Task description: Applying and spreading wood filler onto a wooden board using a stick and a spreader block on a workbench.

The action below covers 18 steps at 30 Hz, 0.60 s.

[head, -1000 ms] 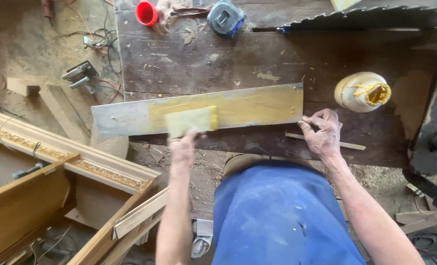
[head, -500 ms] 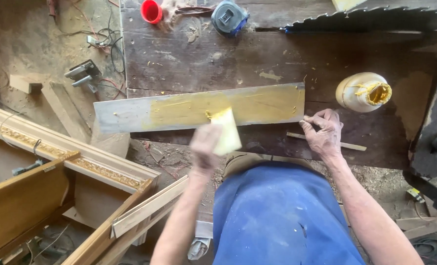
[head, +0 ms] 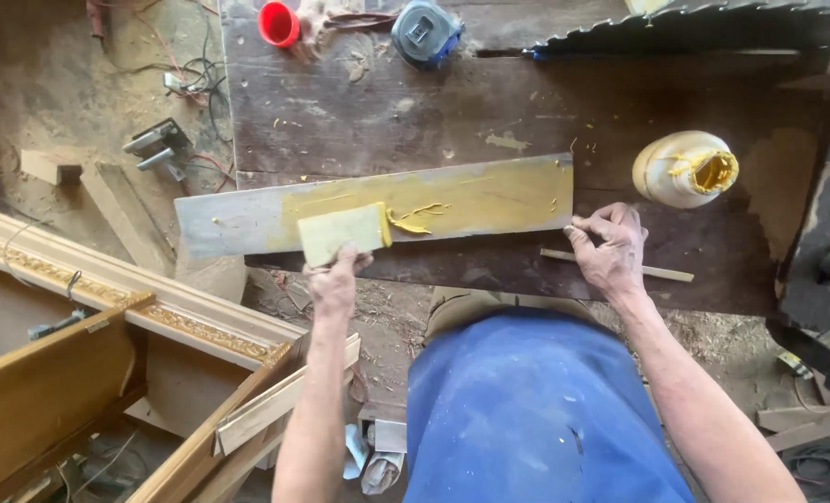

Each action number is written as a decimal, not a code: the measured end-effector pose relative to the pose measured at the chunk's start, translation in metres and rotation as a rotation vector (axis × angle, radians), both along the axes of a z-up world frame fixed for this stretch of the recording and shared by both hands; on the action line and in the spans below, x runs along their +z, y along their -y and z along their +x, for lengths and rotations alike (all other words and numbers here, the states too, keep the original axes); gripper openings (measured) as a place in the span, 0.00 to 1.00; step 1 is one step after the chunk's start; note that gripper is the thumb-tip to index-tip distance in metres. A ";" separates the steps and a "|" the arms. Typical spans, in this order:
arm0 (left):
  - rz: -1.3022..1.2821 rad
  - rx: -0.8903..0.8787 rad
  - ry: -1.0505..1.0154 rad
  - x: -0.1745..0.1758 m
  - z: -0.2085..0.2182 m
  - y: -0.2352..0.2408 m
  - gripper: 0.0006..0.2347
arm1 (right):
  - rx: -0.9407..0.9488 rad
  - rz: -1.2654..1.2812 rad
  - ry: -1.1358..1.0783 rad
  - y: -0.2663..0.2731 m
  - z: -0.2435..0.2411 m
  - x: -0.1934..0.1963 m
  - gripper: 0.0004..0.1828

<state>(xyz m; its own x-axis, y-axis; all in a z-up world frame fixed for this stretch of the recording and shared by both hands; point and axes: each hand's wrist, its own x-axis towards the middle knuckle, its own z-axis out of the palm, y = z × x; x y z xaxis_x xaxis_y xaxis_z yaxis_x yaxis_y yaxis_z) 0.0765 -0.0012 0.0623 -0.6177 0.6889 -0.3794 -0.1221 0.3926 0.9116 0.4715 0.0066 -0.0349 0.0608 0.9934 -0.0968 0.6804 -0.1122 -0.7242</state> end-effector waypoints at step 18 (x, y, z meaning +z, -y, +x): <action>-0.091 0.174 0.665 0.031 -0.045 -0.008 0.07 | 0.077 0.004 0.026 0.005 0.005 -0.006 0.11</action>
